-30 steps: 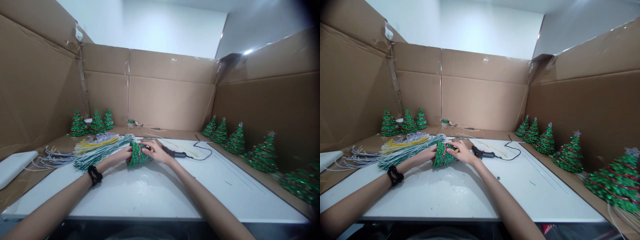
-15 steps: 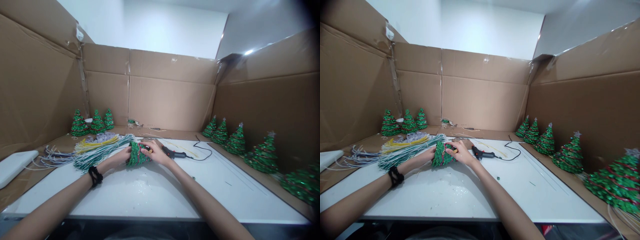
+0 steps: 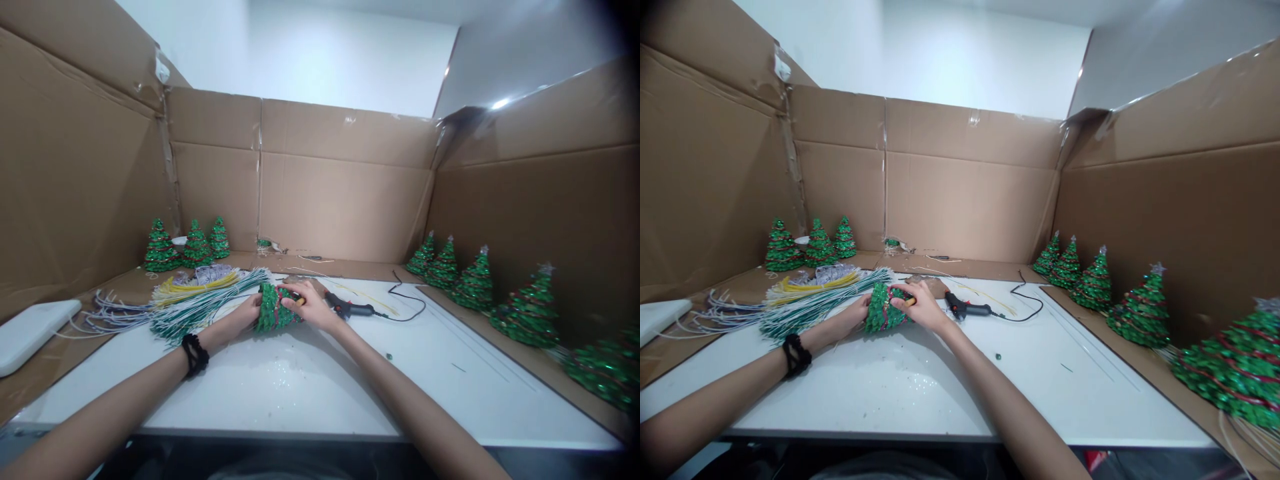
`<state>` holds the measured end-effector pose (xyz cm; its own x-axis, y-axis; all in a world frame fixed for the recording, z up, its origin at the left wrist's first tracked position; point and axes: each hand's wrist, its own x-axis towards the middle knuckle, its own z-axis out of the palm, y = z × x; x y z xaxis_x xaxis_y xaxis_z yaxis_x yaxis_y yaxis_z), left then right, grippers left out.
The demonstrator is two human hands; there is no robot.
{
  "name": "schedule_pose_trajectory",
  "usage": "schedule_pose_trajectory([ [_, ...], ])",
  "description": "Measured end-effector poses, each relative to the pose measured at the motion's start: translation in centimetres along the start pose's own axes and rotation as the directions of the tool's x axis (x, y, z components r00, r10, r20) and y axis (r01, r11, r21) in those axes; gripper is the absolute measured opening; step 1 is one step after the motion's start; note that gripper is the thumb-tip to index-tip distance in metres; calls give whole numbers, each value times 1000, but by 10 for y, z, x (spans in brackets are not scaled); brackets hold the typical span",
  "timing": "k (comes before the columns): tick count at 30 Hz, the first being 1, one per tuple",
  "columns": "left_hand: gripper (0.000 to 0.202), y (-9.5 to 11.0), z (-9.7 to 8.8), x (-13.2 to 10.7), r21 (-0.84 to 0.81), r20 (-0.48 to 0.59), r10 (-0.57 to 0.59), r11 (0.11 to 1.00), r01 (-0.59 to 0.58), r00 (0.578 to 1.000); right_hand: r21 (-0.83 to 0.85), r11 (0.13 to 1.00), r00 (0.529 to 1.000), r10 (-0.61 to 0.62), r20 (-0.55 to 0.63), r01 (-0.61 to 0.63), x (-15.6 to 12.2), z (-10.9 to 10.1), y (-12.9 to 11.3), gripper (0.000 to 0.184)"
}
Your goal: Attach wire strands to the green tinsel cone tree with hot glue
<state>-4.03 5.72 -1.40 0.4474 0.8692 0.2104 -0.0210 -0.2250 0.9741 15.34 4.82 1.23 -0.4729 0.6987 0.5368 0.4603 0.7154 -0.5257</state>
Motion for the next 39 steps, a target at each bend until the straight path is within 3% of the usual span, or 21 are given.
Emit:
schedule_pose_trajectory([
  [19,37,-9,-7,5,105,28,30,994,-33,999,58,998,999,35,27,-37,-1,-4,0,41],
  [39,37,13,2,-2,138,44,10,990,-16,999,15,1000,999,21,-29,-20,-1,2,4,37],
])
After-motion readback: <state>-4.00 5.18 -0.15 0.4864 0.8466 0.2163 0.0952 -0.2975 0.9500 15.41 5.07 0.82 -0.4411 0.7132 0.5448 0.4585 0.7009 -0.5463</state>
